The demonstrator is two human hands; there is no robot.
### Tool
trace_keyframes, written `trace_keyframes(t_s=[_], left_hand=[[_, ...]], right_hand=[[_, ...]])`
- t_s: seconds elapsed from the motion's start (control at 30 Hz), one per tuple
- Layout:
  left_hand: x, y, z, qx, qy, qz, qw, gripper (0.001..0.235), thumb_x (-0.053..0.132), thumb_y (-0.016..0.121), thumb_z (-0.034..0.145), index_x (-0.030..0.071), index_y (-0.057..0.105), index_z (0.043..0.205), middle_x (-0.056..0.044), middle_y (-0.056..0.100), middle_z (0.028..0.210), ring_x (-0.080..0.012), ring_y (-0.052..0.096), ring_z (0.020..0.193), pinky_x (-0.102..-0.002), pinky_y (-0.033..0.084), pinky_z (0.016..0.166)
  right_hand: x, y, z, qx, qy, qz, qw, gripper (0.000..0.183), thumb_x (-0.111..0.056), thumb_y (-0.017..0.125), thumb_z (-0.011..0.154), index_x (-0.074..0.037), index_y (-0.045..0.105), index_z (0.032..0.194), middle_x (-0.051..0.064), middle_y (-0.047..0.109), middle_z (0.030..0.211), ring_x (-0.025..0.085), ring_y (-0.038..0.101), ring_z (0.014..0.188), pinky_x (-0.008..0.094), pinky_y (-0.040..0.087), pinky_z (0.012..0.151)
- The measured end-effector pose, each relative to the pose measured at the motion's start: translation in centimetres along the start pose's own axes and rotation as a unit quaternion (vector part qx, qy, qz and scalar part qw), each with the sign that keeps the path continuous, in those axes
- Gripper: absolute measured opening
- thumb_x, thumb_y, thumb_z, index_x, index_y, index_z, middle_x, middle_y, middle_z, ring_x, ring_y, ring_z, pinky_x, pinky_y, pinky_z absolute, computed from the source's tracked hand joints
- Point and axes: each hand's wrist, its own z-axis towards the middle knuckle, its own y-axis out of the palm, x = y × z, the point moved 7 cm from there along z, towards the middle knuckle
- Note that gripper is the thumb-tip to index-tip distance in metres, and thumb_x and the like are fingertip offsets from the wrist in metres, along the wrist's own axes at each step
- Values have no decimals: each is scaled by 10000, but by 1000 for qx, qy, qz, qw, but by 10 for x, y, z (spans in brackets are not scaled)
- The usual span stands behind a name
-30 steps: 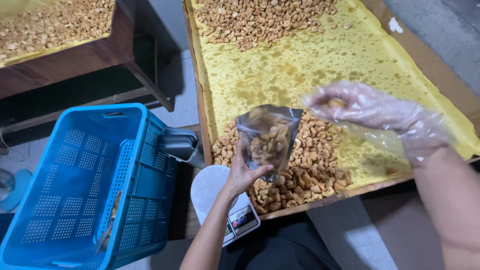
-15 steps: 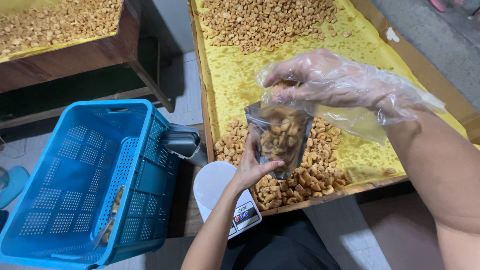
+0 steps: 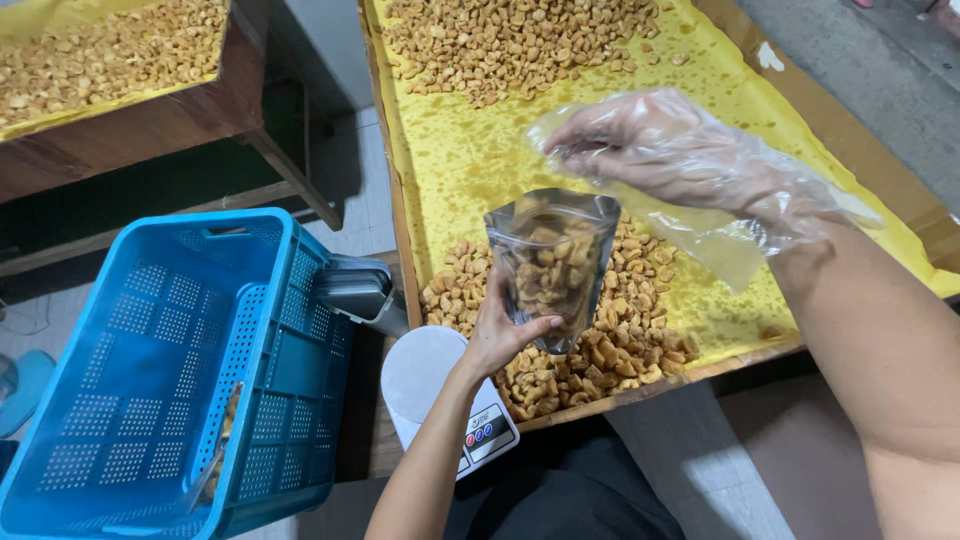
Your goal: The person places snacks from a large tray into plastic pouches, weighs each pouch on a digital scale, and puts the filled pouches into a blue plastic basket.
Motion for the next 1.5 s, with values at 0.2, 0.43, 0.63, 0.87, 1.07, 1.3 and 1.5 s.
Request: trace_keyframes(t_s=[0.2, 0.43, 0.63, 0.87, 1.07, 1.3, 1.5], left_hand=[[-24, -21, -6, 32, -38, 7, 999, 1132, 427, 901, 618, 62, 259, 1476, -247, 511, 1409, -356, 552, 1310, -500, 465, 1096], [-25, -55, -31, 82, 52, -31, 995, 940, 149, 901, 721, 9, 320, 1447, -190, 500, 1424, -283, 520, 1331, -411, 398, 1164], [-20, -52, -35, 83, 28, -27, 996, 961, 147, 889, 714, 22, 286, 1452, -160, 484, 1420, -261, 514, 1323, -396, 410, 1141], [-23, -46, -33, 73, -12, -22, 997, 920, 227, 886, 726, 31, 305, 1412, -184, 516, 1408, -280, 551, 1322, -413, 431, 1162], [-28, -42, -30, 72, -22, -1, 997, 975, 333, 887, 692, 40, 312, 1423, -202, 524, 1382, -315, 583, 1294, -451, 483, 1127], [-25, -36, -26, 62, -10, 60, 996, 987, 325, 914, 670, 36, 336, 1417, -190, 573, 1343, -320, 594, 1267, -457, 488, 1082], [-11, -30, -31, 52, 20, 50, 997, 944, 288, 915, 697, 39, 355, 1415, -189, 585, 1353, -305, 599, 1272, -436, 498, 1081]], right_hand=[[115, 43, -42, 0, 176, 16, 984, 400, -324, 592, 968, -104, 660, 1294, 152, 707, 1204, 268, 678, 1089, 418, 508, 1017], [214, 190, -114, -133, 404, 128, 896, 325, -266, 516, 1016, -51, 714, 1160, 170, 732, 976, 236, 663, 804, 416, 592, 792], [218, 237, -93, -62, 486, 193, 850, 301, -231, 414, 1053, -164, 625, 1258, 154, 634, 947, 234, 595, 732, 401, 568, 689], [231, 308, -66, -46, 321, 40, 945, 281, -282, 516, 1022, -28, 615, 1093, 97, 653, 956, 127, 613, 732, 304, 534, 659], [203, 288, -101, 32, 371, 516, 771, 148, -220, 599, 946, -85, 653, 970, 100, 706, 1092, 59, 665, 939, 274, 527, 864], [95, 88, -58, 154, 12, 401, 903, 276, -250, 786, 919, -98, 681, 1124, 85, 693, 1071, 223, 671, 1034, 382, 580, 998], [-15, 43, -36, 108, -178, 224, 952, 315, -230, 758, 939, -77, 646, 1190, 89, 674, 1222, 229, 657, 1142, 378, 561, 1003]])
